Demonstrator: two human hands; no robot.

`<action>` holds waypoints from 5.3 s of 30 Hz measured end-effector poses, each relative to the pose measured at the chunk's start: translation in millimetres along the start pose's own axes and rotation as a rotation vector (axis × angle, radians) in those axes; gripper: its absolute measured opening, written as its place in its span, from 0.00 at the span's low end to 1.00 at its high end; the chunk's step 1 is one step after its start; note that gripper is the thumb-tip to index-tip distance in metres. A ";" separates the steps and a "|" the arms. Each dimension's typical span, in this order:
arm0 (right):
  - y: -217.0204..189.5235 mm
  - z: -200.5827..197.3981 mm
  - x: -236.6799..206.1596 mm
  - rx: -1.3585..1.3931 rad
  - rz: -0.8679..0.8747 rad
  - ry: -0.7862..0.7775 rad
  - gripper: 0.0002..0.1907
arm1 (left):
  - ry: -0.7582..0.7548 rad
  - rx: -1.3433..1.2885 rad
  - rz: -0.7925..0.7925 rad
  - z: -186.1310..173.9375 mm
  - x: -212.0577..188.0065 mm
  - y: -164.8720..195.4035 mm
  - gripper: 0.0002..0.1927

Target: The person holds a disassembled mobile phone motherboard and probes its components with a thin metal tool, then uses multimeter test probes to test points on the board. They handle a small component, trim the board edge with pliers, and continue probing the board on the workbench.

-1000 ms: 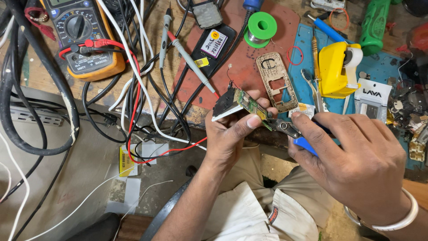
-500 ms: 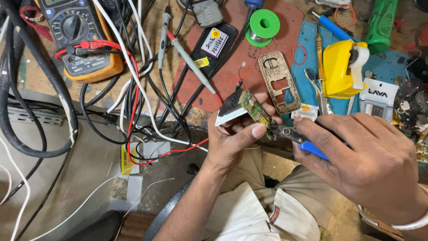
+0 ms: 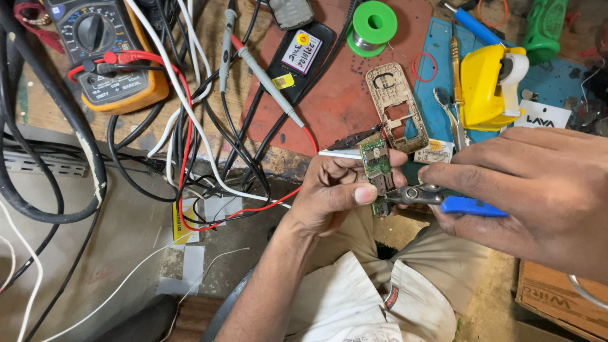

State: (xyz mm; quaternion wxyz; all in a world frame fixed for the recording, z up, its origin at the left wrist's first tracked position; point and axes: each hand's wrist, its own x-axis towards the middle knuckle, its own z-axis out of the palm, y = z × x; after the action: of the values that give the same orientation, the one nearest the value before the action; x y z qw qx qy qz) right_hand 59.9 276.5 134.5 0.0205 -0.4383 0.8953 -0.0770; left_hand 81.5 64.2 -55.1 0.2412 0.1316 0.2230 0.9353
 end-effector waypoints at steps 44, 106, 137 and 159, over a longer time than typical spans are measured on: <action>-26.3 8.6 -3.6 -0.335 -0.100 0.140 0.30 | -0.028 -0.291 -0.030 9.1 -8.7 11.3 0.37; 15.3 50.7 -68.2 0.157 0.632 0.318 0.27 | -0.129 -0.430 -0.058 16.3 -14.8 14.6 0.34; -8.9 128.1 -50.3 -0.231 0.773 0.581 0.08 | -0.030 -0.226 0.015 2.4 -7.8 11.6 0.37; 3.3 119.3 -32.6 -0.155 0.827 0.599 0.10 | 0.164 -0.032 0.199 22.2 -1.7 -4.9 0.35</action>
State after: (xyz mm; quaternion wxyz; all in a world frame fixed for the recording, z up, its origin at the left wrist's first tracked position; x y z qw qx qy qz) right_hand 89.8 289.9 15.2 -0.2406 -0.0069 0.9634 -0.1179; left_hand 92.6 75.1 -38.5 0.1304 0.0721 0.2129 0.9657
